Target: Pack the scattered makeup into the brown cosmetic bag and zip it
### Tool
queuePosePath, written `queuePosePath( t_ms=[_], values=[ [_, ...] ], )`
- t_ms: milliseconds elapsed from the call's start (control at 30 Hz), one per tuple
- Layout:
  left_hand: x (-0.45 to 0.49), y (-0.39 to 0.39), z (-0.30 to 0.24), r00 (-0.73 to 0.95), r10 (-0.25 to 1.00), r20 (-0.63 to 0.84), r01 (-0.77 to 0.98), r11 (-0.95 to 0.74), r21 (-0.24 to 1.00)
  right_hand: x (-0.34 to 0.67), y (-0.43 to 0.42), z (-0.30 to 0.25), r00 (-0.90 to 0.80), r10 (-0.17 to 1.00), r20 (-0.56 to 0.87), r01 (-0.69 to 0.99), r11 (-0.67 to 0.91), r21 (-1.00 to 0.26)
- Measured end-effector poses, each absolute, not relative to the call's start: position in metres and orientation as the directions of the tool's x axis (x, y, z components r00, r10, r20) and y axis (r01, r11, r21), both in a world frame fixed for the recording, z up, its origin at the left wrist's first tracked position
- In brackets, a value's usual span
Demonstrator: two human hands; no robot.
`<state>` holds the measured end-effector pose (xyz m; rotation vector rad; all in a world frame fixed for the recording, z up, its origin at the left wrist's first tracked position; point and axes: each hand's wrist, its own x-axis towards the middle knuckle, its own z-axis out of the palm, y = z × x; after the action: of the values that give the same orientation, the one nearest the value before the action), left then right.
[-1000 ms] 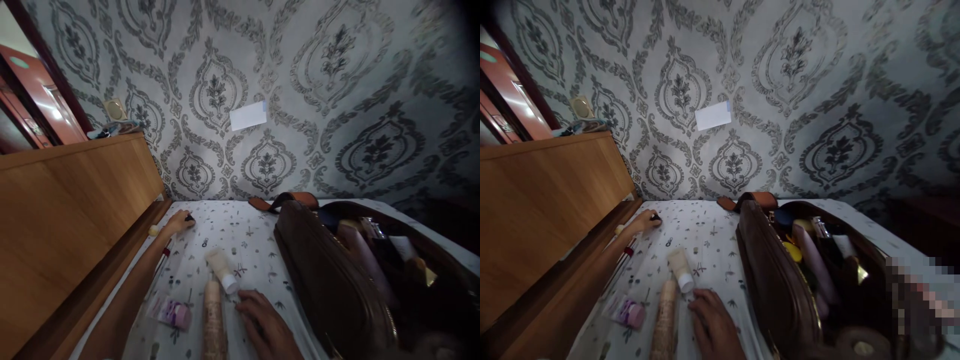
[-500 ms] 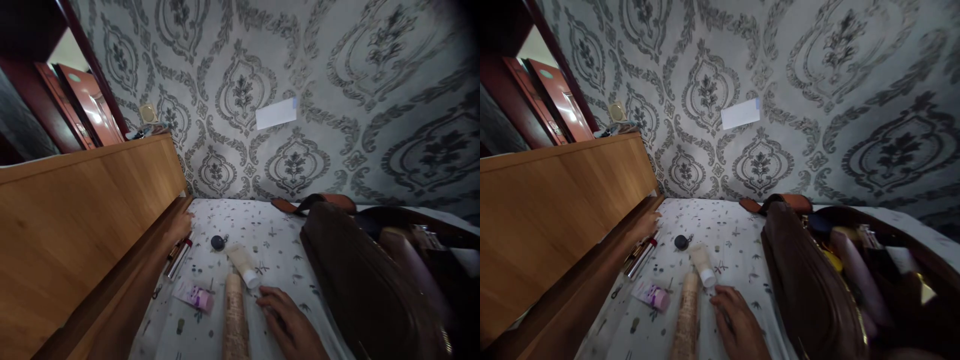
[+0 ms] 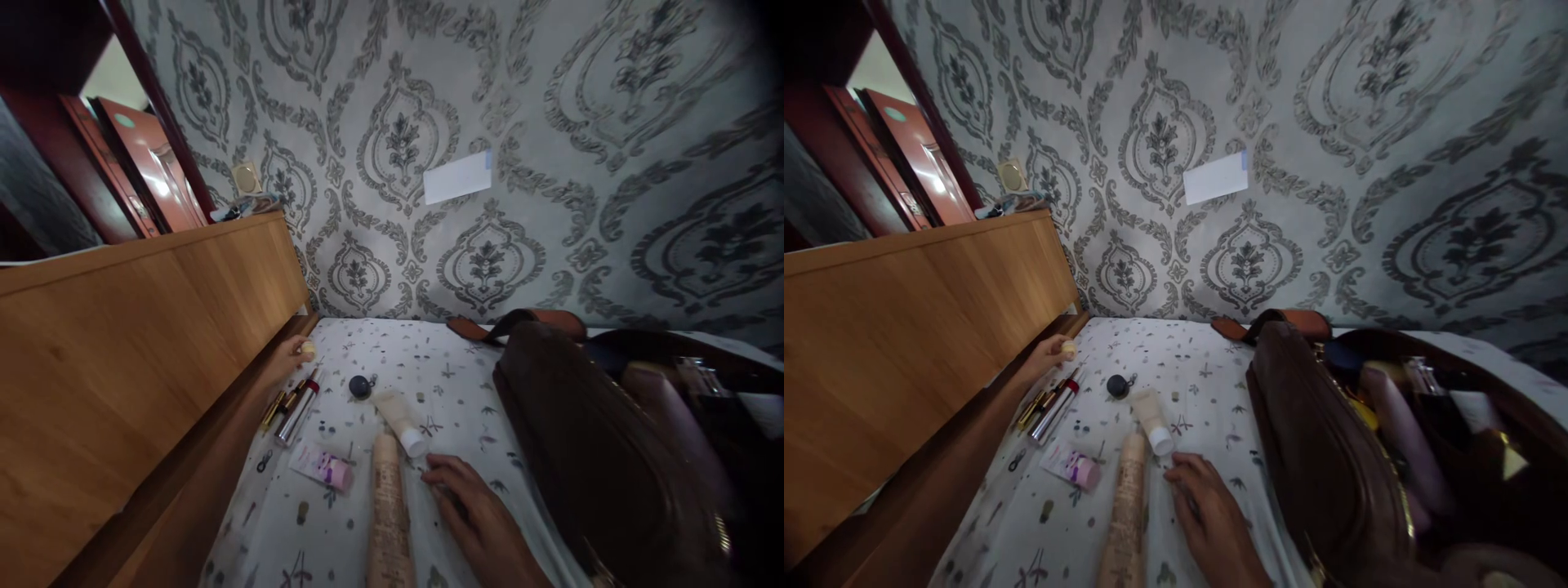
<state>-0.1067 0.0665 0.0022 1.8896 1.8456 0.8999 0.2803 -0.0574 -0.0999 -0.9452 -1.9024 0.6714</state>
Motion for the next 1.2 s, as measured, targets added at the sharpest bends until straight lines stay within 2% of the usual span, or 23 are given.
queuePosePath(
  t_ms=[167, 233, 300, 400, 500, 700, 833, 900, 967, 1033, 1200],
  values=[
    [-0.070, 0.025, -0.002, 0.078, 0.981, 0.176, 0.477, -0.192, 0.857, 0.278, -0.059, -0.099, -0.324, 0.834, 0.446, 0.356, 0.545, -0.759],
    [-0.054, 0.009, -0.005, 0.126, 0.986, 0.113, 0.338, -0.150, 0.929, 0.277, -0.060, -0.096, -0.333, 0.841, 0.427, 0.362, 0.532, -0.766],
    [-0.042, -0.003, -0.010, 0.163, 0.987, 0.008, 0.325, -0.061, 0.944, 0.277, -0.062, -0.093, -0.343, 0.842, 0.416, 0.367, 0.528, -0.766],
    [-0.029, -0.013, -0.021, 0.165, 0.975, -0.146, 0.511, 0.042, 0.859, 0.277, -0.063, -0.092, -0.347, 0.838, 0.420, 0.368, 0.534, -0.761],
    [-0.023, -0.016, -0.029, 0.118, 0.976, -0.182, 0.641, 0.065, 0.764, 0.276, -0.063, -0.093, -0.338, 0.832, 0.439, 0.351, 0.545, -0.762],
    [-0.011, -0.023, -0.025, -0.023, 0.998, 0.057, 0.851, -0.010, 0.525, 0.274, -0.064, -0.095, -0.342, 0.816, 0.466, 0.314, 0.567, -0.762],
    [0.013, -0.023, -0.027, 0.048, 0.981, 0.190, 0.903, -0.123, 0.411, 0.271, -0.068, -0.097, -0.316, 0.807, 0.500, 0.309, 0.585, -0.750],
    [0.025, -0.017, -0.034, 0.125, 0.946, 0.300, 0.939, -0.210, 0.271, 0.269, -0.069, -0.100, -0.299, 0.797, 0.524, 0.314, 0.601, -0.735],
    [0.034, -0.008, -0.043, 0.142, 0.927, 0.346, 0.964, -0.209, 0.162, 0.268, -0.069, -0.103, -0.260, 0.797, 0.545, 0.333, 0.604, -0.724],
    [0.039, 0.001, -0.051, 0.106, 0.942, 0.317, 0.978, -0.157, 0.138, 0.267, -0.069, -0.105, -0.234, 0.793, 0.562, 0.351, 0.608, -0.712],
    [0.038, 0.013, -0.062, 0.046, 0.953, 0.299, 0.974, -0.110, 0.199, 0.267, -0.071, -0.108, -0.215, 0.789, 0.576, 0.358, 0.612, -0.705]
  ],
)
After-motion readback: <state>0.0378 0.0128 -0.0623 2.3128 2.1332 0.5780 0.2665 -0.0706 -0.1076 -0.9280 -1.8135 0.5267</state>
